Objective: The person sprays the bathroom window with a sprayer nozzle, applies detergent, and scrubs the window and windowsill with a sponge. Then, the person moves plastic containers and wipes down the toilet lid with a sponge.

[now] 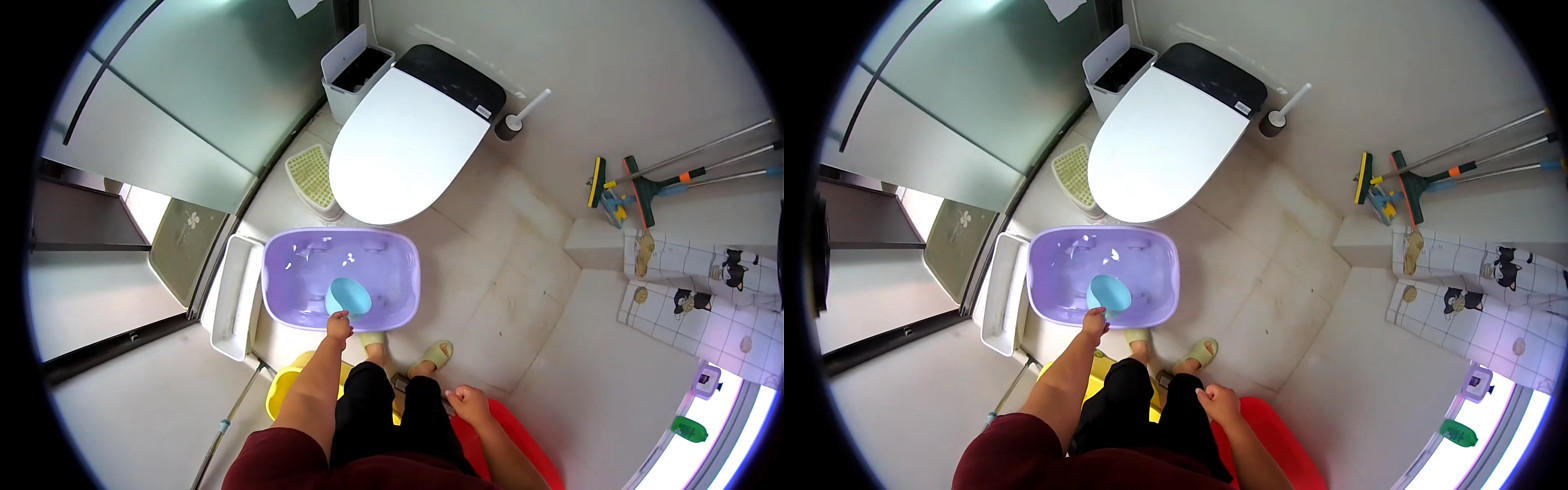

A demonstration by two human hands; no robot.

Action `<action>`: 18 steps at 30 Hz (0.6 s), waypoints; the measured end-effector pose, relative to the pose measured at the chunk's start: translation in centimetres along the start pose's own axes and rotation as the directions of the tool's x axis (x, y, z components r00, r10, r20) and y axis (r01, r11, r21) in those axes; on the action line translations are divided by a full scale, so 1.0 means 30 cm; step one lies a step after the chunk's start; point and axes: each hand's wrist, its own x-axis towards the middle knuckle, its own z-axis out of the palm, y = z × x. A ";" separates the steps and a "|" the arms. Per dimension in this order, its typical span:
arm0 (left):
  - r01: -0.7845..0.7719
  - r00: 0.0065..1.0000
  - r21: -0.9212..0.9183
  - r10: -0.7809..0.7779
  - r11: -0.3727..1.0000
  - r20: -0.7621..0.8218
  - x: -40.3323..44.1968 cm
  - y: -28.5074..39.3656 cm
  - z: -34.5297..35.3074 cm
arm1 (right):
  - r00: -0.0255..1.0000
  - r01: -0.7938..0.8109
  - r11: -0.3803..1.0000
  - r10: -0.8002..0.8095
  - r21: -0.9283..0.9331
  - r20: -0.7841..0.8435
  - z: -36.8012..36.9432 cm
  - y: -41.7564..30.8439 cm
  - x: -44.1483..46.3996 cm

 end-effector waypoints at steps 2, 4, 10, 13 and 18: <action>0.001 1.000 0.023 -0.001 1.000 0.011 -0.004 0.005 0.007 | 1.000 -0.020 1.000 0.020 -0.005 -0.006 -0.006 -0.002 -0.005; -0.004 1.000 0.048 0.004 0.999 0.015 0.006 0.009 0.007 | 0.999 -0.040 0.999 0.040 -0.006 -0.021 -0.012 -0.015 -0.010; -0.309 0.919 0.594 0.394 0.742 -0.014 0.143 -0.092 -0.012 | 1.000 -0.025 0.998 0.025 0.064 0.001 0.009 0.000 -0.003; -0.259 0.889 0.880 0.455 0.398 0.056 0.128 -0.032 -0.030 | 1.000 -0.003 0.999 0.003 0.053 0.009 0.067 0.062 0.020; -0.023 0.940 0.988 0.340 0.152 -0.030 0.218 -0.040 0.005 | 0.995 -0.080 0.985 0.071 0.151 0.063 0.152 0.130 0.033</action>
